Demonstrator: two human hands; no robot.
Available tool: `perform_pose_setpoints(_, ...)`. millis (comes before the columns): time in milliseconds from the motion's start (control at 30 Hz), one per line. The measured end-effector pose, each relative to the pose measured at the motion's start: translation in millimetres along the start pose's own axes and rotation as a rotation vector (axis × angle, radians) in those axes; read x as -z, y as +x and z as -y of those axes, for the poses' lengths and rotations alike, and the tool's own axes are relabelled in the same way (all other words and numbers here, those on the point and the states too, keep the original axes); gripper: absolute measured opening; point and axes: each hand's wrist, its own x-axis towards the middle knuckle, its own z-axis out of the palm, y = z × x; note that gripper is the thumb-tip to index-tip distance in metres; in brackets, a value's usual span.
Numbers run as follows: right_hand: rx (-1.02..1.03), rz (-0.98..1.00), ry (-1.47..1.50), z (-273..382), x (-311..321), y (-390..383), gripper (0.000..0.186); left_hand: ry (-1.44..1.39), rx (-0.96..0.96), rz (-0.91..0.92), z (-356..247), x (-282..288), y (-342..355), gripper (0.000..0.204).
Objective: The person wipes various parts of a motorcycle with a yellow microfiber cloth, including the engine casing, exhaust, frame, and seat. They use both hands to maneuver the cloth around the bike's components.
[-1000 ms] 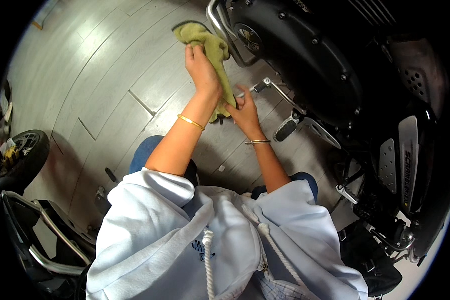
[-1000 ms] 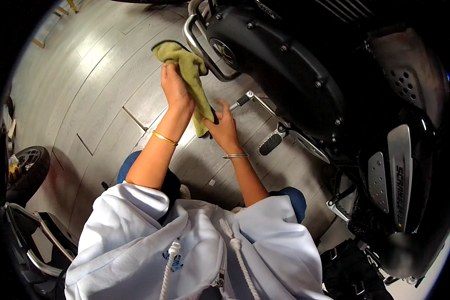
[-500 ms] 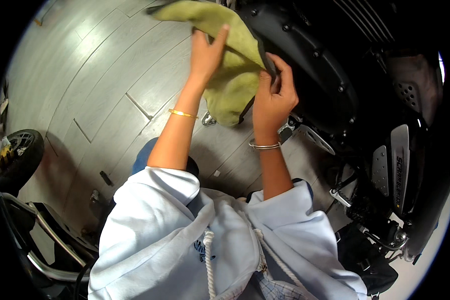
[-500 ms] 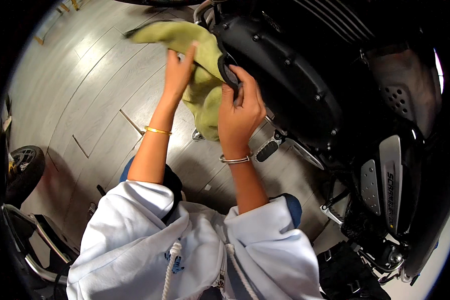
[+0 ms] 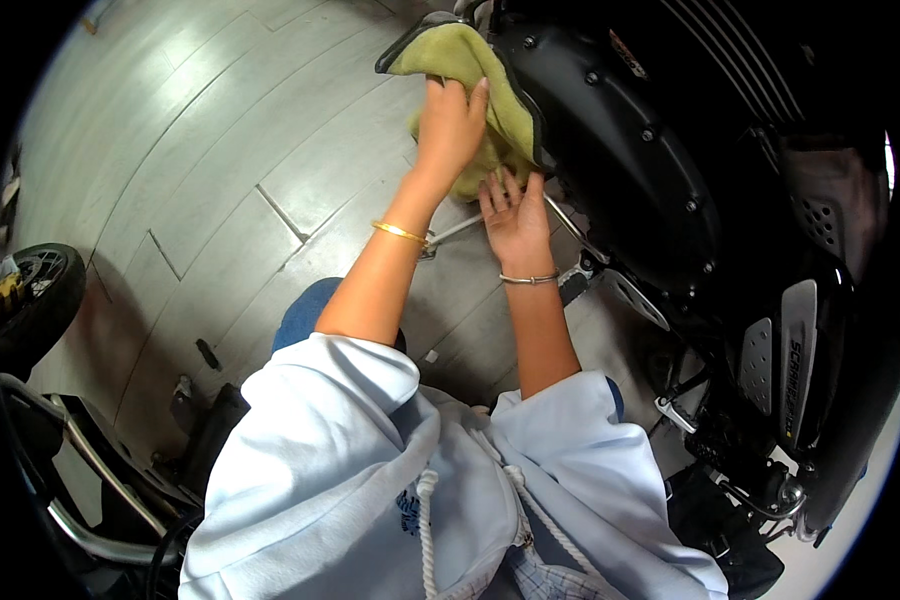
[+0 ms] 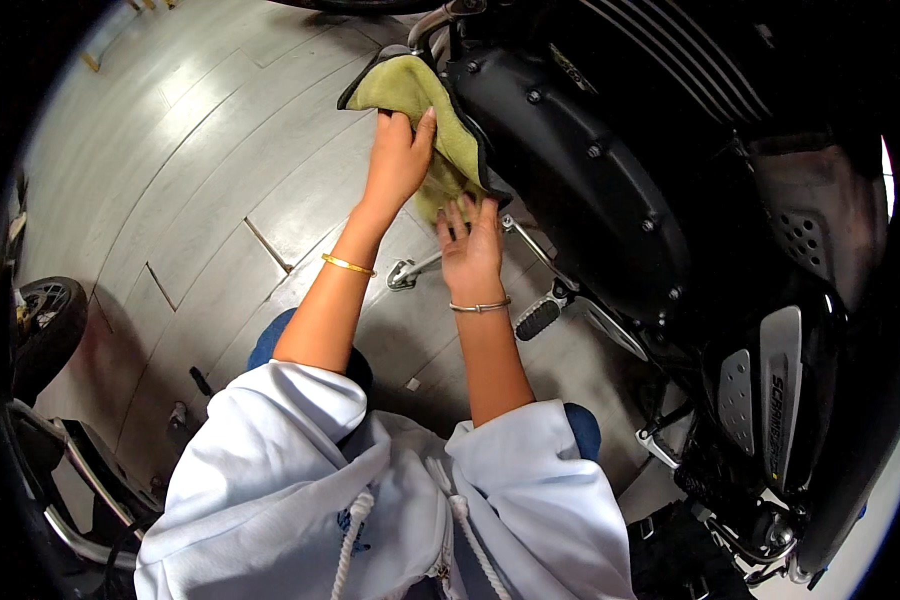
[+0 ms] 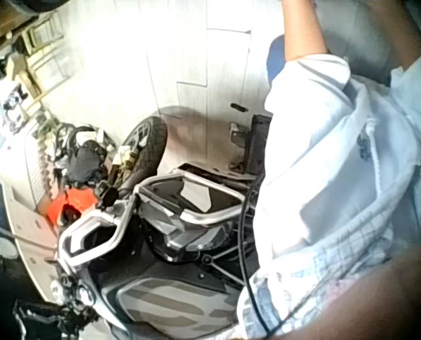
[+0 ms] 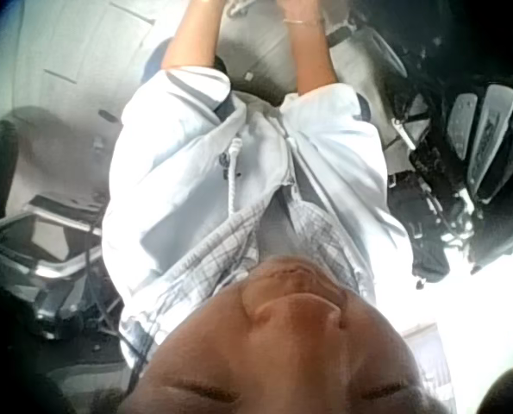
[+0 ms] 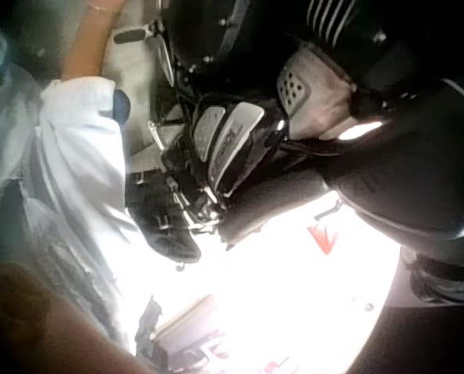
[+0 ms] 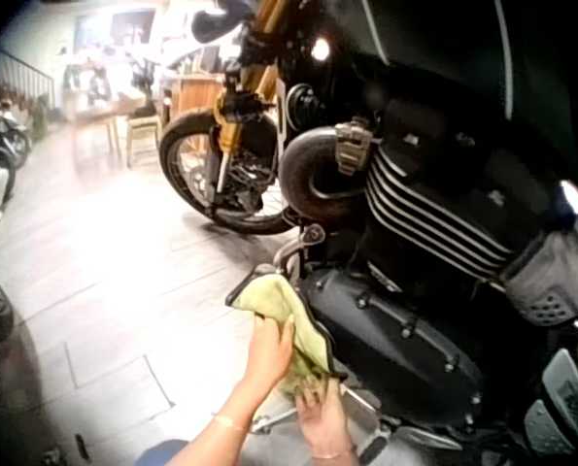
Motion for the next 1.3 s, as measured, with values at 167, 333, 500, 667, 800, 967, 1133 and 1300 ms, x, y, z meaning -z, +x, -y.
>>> perform_pose_setpoints(167, 0.316, 0.143, -0.142, -7.9, -7.0, -3.6, 0.056, 0.009, 0.029, 0.027, -0.9, -1.1, 2.3, 0.031)
perform_pose_setpoints(333, 0.521, 0.059, -0.788, -25.9, -15.8, 18.1, 0.048, 0.277, -0.043, -0.048, -1.7, -8.4, 6.7, 0.029)
perform_pose_setpoints(500, 0.682, 0.239, -1.304, -22.7, 4.0, 43.8, 0.053, 0.26, 0.068, -0.058, -4.9, -12.6, 17.6, 0.024)
perform_pose_setpoints(667, 0.751, 0.234, -1.15, -21.9, 17.2, 78.9, 0.064, 0.437, 0.169, 0.04, -3.8, -9.0, 54.4, 0.028)
perform_pose_setpoints(800, 0.654, 0.265, -1.071, -11.7, 19.8, 83.2, 0.064, 0.494, 0.159, 0.078, 4.4, -19.6, 88.5, 0.033)
perform_pose_setpoints(967, 0.867, 0.101, -1.059, -8.4, 30.9, 79.9, 0.068, 0.752, 0.155, 0.103, 14.0, -48.4, 117.7, 0.028)
perform_pose_setpoints(1133, 0.807, -0.134, -0.992, -29.9, 51.8, 88.6, 0.066, 0.408, 0.241, -0.223, 33.0, -69.0, 116.2, 0.016)
perform_pose_setpoints(1300, 0.877, -0.139, -1.173, -39.6, 49.0, 91.7, 0.058, 0.359, 0.229, -0.31, 38.4, -74.5, 111.9, 0.012)
